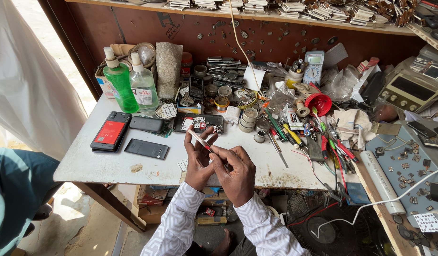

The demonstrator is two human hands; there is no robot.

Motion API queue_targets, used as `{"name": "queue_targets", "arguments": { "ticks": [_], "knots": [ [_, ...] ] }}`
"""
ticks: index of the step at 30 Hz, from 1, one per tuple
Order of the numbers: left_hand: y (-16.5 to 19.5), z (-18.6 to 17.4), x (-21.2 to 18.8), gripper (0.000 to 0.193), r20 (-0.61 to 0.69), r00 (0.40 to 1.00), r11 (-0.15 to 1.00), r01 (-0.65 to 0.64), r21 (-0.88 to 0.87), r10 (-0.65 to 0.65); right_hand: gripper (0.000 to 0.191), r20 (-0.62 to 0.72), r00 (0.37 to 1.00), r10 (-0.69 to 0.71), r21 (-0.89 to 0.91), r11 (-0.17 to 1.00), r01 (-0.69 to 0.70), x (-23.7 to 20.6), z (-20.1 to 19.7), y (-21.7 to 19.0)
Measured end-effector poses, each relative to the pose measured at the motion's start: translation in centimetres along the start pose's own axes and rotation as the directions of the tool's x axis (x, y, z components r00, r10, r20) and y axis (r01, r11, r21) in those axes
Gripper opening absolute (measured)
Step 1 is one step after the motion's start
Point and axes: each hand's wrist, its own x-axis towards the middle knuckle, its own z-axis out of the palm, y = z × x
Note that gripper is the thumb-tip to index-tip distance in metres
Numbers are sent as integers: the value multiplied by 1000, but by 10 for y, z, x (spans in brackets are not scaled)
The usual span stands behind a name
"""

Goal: The person sits at a cluttered repair workbench and handles several smartphones. They pick up a phone, pry open its back cover by hand, remove the back panel, and use a small hand tool to work on the exposed internal board and components, at one point holding a small round part up to view.

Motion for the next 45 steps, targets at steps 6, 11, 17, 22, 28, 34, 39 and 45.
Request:
{"name": "queue_targets", "arguments": {
  "ticks": [6,11,17,22,28,34,39,45],
  "knots": [
    [2,1,-1,120,-20,1000,1000,19,6,-19,24,19,1000,16,-15,1000,-16,0,-1,2],
    [4,1,-1,120,-34,999,999,29,27,-28,25,9,1000,25,-3,1000,-25,-1,0,3],
    [-2,1,-2,111,-50,997,994,-52,91,57,25,-27,999,-37,-100,994,34,-3,4,8],
    [-10,2,-2,108,-65,987,968,-128,215,145,32,-73,956,-284,-273,928,254,-6,7,18],
    [-10,5,-3,106,-122,975,938,-137,320,184,35,-107,932,-347,-312,902,300,-10,12,23],
    [-4,9,-5,105,-140,963,922,-171,348,231,29,-147,986,-78,-138,989,57,-12,14,14],
    [-2,10,-4,108,-143,954,905,-191,381,262,26,-138,987,-84,-220,974,53,-9,11,8],
    [-4,10,-6,108,-160,951,895,-181,407,265,24,-128,989,-80,-225,973,50,-7,8,-1]
  ]
}}
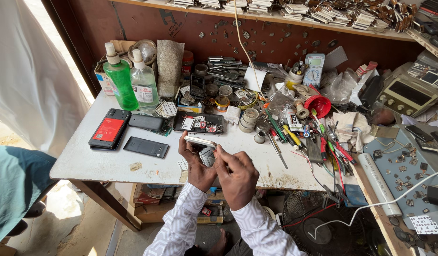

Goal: The person sits at a cluttered repair workbench and handles several smartphones. They pick up a phone, pry open its back cover by hand, remove the back panel, and use a small hand tool to work on the exposed internal board and components, at one point holding a small round part up to view.

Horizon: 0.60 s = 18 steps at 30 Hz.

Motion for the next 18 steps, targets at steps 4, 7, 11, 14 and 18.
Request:
{"name": "queue_targets", "arguments": {
  "ticks": [4,7,11,14,18],
  "knots": [
    [0,-2,-3,113,6,1000,999,-31,42,31,22,187,907,376,270,868,-416,7,-7,-5],
    [0,-2,-3,111,49,995,992,-90,93,86,22,164,945,281,275,907,-318,12,-15,-5],
    [1,-1,-2,114,46,993,986,-113,125,108,23,152,969,193,196,955,-221,7,-21,0],
    [4,-3,0,117,50,998,996,-29,86,25,21,123,988,94,205,972,-118,5,-26,22],
    [2,-10,8,119,11,976,973,215,-83,-215,23,292,928,232,335,884,-327,13,-35,62]
  ]
}}
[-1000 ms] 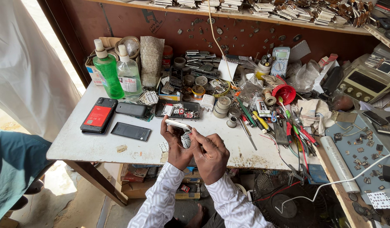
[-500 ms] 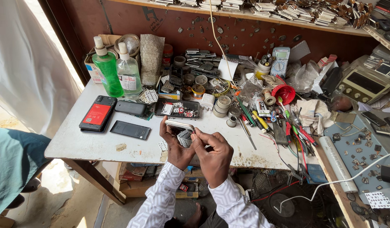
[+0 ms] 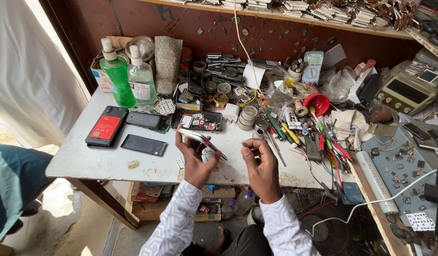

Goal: The person sits at a cluttered repair workbench and handles several smartphones. They pick up a phone, pry open its back cover by hand, remove the back panel, and use a small hand tool to work on the exposed internal board and components, at one point holding a small round part up to view.

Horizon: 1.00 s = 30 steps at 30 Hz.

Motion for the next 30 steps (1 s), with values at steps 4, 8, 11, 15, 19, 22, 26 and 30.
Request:
{"name": "queue_targets", "arguments": {
  "ticks": [4,8,11,15,19,22,26,30],
  "knots": [
    [-6,-7,14,113,-35,975,900,189,-393,-220,34,236,972,-5,-22,1000,10,-2,-9,16],
    [-12,-10,20,108,104,963,763,261,-591,-249,39,238,965,112,-114,990,-86,-7,3,20],
    [-13,-13,19,107,157,952,744,303,-596,-262,40,298,911,284,-54,958,-281,-5,7,23],
    [-11,-14,19,106,165,947,738,318,-595,-275,36,313,920,237,35,965,-260,-2,8,32],
    [-9,-13,21,108,188,935,722,353,-594,-302,33,272,932,238,46,965,-260,-5,7,39],
    [-11,-13,21,106,210,924,688,379,-618,-320,33,241,945,222,65,968,-243,-4,8,38],
    [-15,-15,22,104,219,931,656,363,-662,-294,34,225,960,167,-45,986,-161,-6,11,26],
    [-17,-22,20,98,238,930,569,360,-740,-279,34,205,975,83,-130,990,-57,-6,16,13]
  ]
}}
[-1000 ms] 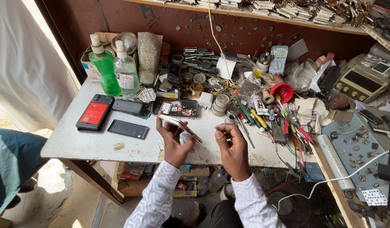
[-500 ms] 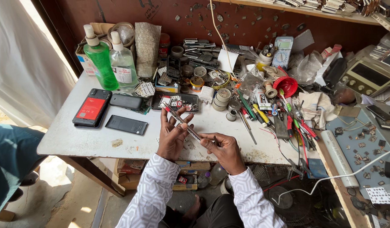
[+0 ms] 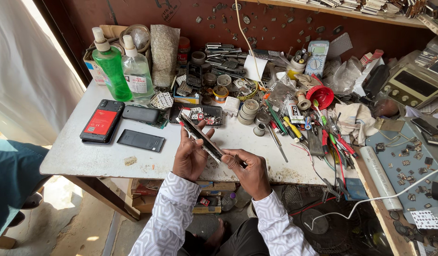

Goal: The person sits at a cluttered repair workbench and handles several smartphones. They pick up a phone, pry open its back cover by hand, remove the back panel, and use a small hand tool to work on the exposed internal board and components, at one point holding a small round part up to view.

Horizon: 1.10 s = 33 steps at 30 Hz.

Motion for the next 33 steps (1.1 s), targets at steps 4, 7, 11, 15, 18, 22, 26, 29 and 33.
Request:
{"name": "queue_targets", "arguments": {
  "ticks": [4,7,11,15,18,22,26,29,33],
  "knots": [
    [4,-5,-4,93,-26,998,991,48,-127,-52,35,5,999,-38,-12,999,39,2,4,-6],
    [6,-8,-5,92,-40,997,979,56,-198,-65,36,25,999,-45,18,999,45,2,5,-6],
    [6,-11,-6,93,-71,996,985,45,-167,-58,36,57,996,74,25,997,-75,3,7,0],
    [5,-13,-5,92,-77,996,984,37,-175,-51,37,76,997,19,32,999,-21,4,8,8],
    [5,-14,-4,80,-60,997,979,40,-199,-53,39,115,989,-96,49,995,91,5,10,12],
    [4,-11,-1,62,-93,994,986,42,-162,-58,43,179,983,-28,110,994,9,6,12,13],
    [4,-5,-1,71,-40,998,991,38,-126,-43,45,206,976,-68,136,990,40,5,11,9],
    [6,-1,-2,71,-27,999,981,22,-193,-27,48,132,987,-90,76,994,80,4,13,5],
    [7,5,-1,71,45,999,975,0,-223,10,51,75,990,-116,-27,993,119,1,15,3]
  ]
}}
